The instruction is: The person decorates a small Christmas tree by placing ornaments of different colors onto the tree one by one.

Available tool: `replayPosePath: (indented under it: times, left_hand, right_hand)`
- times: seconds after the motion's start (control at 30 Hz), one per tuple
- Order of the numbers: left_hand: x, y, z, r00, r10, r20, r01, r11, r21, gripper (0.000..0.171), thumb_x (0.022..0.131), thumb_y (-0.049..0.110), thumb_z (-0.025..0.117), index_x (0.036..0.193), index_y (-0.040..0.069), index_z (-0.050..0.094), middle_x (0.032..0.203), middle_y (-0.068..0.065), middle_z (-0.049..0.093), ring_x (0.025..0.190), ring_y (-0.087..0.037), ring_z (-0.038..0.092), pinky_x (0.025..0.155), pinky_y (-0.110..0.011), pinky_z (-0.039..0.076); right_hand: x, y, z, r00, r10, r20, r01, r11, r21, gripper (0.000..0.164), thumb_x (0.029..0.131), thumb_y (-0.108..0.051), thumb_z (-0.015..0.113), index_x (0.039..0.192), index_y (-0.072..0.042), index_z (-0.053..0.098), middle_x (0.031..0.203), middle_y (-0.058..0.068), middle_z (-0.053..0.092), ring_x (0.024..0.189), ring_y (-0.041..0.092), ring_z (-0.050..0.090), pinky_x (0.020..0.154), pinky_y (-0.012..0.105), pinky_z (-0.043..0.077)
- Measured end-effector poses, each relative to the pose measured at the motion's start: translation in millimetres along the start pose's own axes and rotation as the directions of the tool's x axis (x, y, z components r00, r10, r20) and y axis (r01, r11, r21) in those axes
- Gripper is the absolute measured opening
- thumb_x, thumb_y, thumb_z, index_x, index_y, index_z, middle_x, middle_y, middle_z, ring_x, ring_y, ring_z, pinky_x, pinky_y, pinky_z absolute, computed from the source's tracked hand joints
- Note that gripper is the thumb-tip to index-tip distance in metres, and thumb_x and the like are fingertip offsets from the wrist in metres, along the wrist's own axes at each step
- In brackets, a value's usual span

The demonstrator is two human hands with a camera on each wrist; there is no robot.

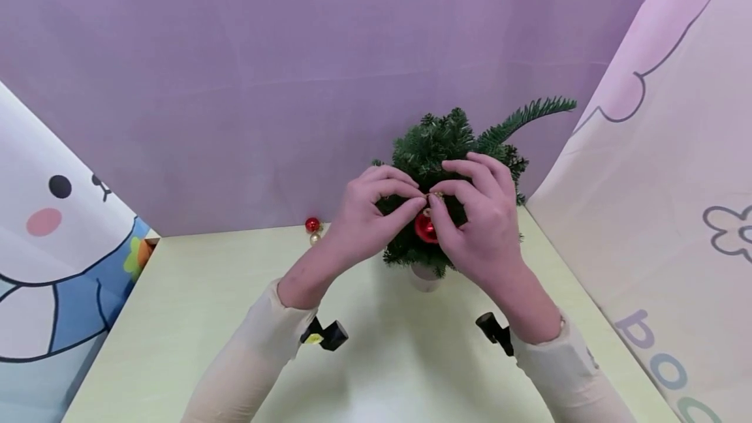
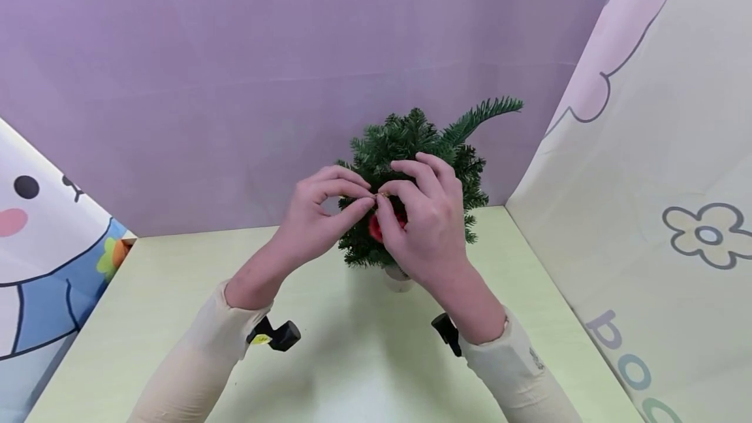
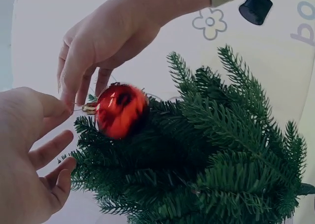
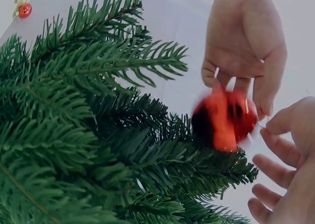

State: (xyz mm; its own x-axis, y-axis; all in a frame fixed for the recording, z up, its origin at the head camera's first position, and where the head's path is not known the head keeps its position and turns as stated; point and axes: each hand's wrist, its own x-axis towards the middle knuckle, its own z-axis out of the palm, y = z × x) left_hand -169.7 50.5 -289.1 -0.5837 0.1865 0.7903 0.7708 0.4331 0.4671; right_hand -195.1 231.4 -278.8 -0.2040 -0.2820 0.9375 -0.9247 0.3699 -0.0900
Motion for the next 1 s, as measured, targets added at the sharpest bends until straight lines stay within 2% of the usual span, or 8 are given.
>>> replayPosePath:
  times: [0.17, 0.4, 0.6, 0.8, 1.0]
  left_hand:
    - [4.9, 2.3, 3.1, 0.996, 0.01, -0.085, -0.009, 1.0, 0.012, 0.009, 0.09, 0.015, 0.07, 0.088, 0.01, 0.076, 0.094, 0.005, 0.065, 0.093, -0.012, 0.054, 0.077, -0.037, 0.048]
    - [14.9, 2.5, 9.6, 0.991, 0.003, -0.135, 0.018, 0.988, 0.153, 0.011, 0.091, 0.02, 0.069, 0.089, 0.012, 0.077, 0.09, 0.006, 0.065, 0.086, -0.014, 0.056, 0.07, -0.034, 0.047]
    - [21.7, 4.5, 13.1, 0.987, -0.063, -0.146, 0.095, 0.971, 0.221, 0.013, 0.092, 0.023, 0.068, 0.091, 0.014, 0.077, 0.088, 0.008, 0.064, 0.084, -0.016, 0.055, 0.07, -0.032, 0.047]
    - [27.5, 12.0, 15.0, 0.98, -0.123, -0.156, 0.168, 0.933, 0.32, 0.016, 0.093, 0.026, 0.065, 0.09, 0.016, 0.077, 0.087, 0.007, 0.064, 0.082, -0.015, 0.054, 0.073, -0.027, 0.043]
    - [27.9, 14.1, 15.3, 0.971, -0.173, -0.164, 0.218, 0.925, 0.31, 0.018, 0.095, 0.024, 0.063, 0.092, 0.014, 0.077, 0.087, 0.006, 0.064, 0.081, -0.014, 0.055, 0.073, -0.027, 0.044]
  right_hand:
    - [1, 0, 1, 0.998, 0.037, -0.059, -0.041, 0.998, -0.055, 0.015, 0.086, -0.008, 0.065, 0.079, 0.004, 0.07, 0.099, 0.02, 0.068, 0.104, 0.04, 0.056, 0.096, 0.048, 0.039]
    - [7, 1, 2, 0.987, 0.121, -0.106, -0.13, 0.988, -0.085, 0.014, 0.087, -0.008, 0.067, 0.082, 0.003, 0.074, 0.091, 0.015, 0.07, 0.09, 0.035, 0.06, 0.083, 0.046, 0.044]
    - [10, 1, 2, 0.977, 0.199, -0.081, -0.21, 0.965, -0.156, 0.018, 0.09, -0.014, 0.065, 0.083, -0.001, 0.075, 0.085, 0.011, 0.071, 0.078, 0.031, 0.06, 0.069, 0.044, 0.048]
    - [14, 0, 1, 0.962, 0.266, -0.063, -0.273, 0.937, -0.219, 0.02, 0.09, -0.016, 0.064, 0.083, -0.003, 0.076, 0.081, 0.011, 0.071, 0.07, 0.03, 0.059, 0.061, 0.046, 0.046]
    - [18, 1, 0, 0.945, 0.327, -0.018, -0.321, 0.913, -0.251, 0.019, 0.088, -0.018, 0.065, 0.084, -0.004, 0.078, 0.082, 0.011, 0.072, 0.071, 0.03, 0.059, 0.059, 0.045, 0.044]
